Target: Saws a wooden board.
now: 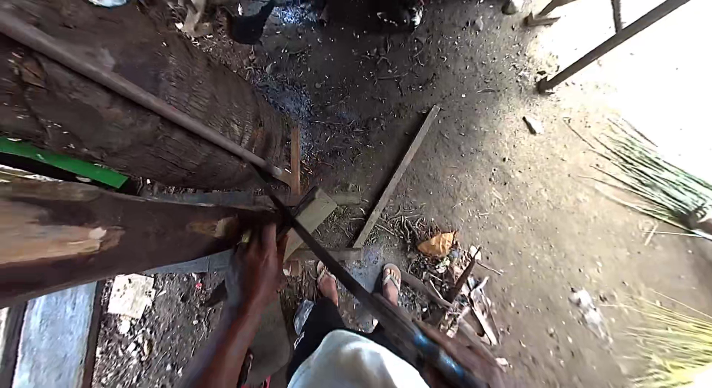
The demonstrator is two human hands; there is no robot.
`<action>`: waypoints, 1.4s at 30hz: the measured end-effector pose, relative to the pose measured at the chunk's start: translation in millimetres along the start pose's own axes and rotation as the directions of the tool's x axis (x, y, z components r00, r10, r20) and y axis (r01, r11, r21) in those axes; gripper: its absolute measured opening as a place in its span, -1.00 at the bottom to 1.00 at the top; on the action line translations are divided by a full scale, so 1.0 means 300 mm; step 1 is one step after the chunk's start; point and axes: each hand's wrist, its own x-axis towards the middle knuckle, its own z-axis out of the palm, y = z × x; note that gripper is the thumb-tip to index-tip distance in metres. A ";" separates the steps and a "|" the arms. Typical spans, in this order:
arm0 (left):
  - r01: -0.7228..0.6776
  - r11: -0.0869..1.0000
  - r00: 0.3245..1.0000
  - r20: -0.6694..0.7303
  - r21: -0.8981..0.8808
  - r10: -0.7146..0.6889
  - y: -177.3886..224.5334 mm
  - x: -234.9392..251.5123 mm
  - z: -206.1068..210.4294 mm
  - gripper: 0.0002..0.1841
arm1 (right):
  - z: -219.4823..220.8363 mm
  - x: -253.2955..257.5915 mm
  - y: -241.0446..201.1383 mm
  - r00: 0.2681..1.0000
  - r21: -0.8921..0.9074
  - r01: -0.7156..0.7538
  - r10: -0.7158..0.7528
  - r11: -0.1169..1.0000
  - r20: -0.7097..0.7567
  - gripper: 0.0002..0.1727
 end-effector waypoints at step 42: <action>0.770 0.567 0.435 0.891 -0.292 -0.132 0.534 -1.186 0.342 -0.45 | 0.156 0.401 0.245 0.966 0.260 0.118 -0.172 0.958 0.192 -0.36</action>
